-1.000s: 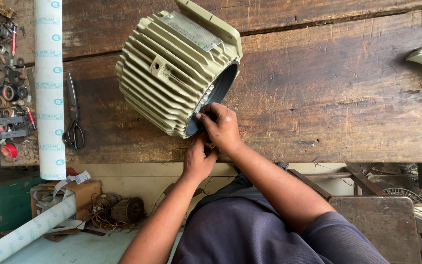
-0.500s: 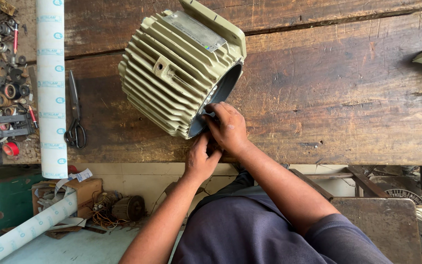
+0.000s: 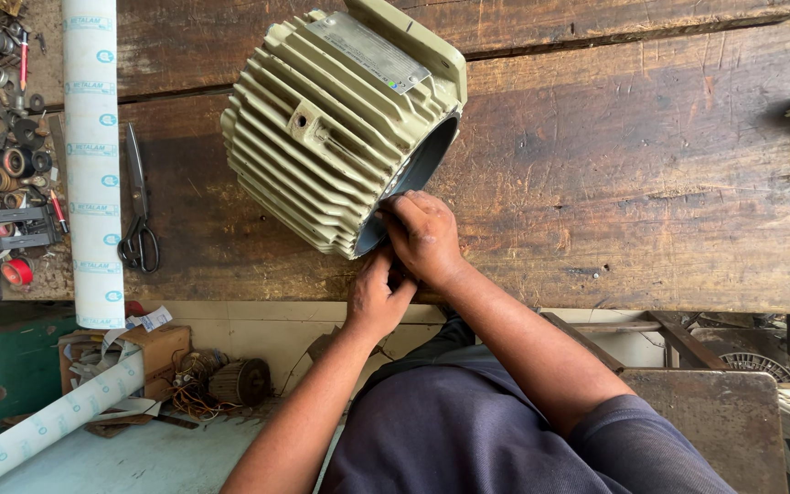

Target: The person sits at a wooden workbench fitting thin white curved strips into the slots of an electric motor stator housing. They bend and shape each strip by hand, press it into the housing, rotate the motor housing, and repeat the fitting for additional strips.

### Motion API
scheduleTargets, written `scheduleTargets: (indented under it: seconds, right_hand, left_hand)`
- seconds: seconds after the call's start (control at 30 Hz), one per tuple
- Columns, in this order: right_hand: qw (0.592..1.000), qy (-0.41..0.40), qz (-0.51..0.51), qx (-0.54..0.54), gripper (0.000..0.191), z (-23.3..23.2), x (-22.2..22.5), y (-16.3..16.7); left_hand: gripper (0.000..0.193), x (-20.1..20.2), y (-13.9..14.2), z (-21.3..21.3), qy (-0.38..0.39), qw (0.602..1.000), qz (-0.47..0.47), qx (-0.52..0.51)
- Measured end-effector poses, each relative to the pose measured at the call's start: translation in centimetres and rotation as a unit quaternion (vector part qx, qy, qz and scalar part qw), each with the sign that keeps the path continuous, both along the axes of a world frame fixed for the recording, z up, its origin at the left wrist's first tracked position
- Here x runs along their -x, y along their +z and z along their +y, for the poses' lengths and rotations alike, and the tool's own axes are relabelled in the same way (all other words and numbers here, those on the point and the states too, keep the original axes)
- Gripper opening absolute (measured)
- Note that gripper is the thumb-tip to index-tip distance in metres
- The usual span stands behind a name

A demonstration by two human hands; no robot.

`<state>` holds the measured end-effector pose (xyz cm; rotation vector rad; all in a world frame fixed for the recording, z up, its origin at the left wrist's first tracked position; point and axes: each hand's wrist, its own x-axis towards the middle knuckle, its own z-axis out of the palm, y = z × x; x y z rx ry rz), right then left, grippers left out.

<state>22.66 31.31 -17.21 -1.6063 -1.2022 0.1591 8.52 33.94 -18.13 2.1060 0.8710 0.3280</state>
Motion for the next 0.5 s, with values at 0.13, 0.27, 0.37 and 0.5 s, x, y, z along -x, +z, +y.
scheduleTargets:
  seconds: [0.13, 0.27, 0.37, 0.5]
  right_hand:
    - [1.0, -0.005, 0.013, 0.012, 0.013, 0.06, -0.03, -0.09]
    - [0.997, 0.004, 0.076, 0.011, 0.017, -0.27, -0.13, -0.26]
    - [0.982, -0.016, 0.181, 0.053, 0.016, -0.35, -0.17, -0.29]
    - [0.977, 0.008, 0.201, 0.076, 0.016, -0.2, -0.41, -0.19]
  left_hand:
    - [0.045, -0.01, -0.1, 0.01, 0.006, 1.0, 0.009, 0.022]
    - [0.043, -0.07, -0.13, -0.04, 0.004, 1.0, 0.007, 0.028]
    - [0.039, -0.09, 0.05, -0.08, 0.007, 0.999, -0.003, 0.044]
    - [0.037, -0.09, 0.25, -0.31, 0.005, 0.999, -0.001, 0.039]
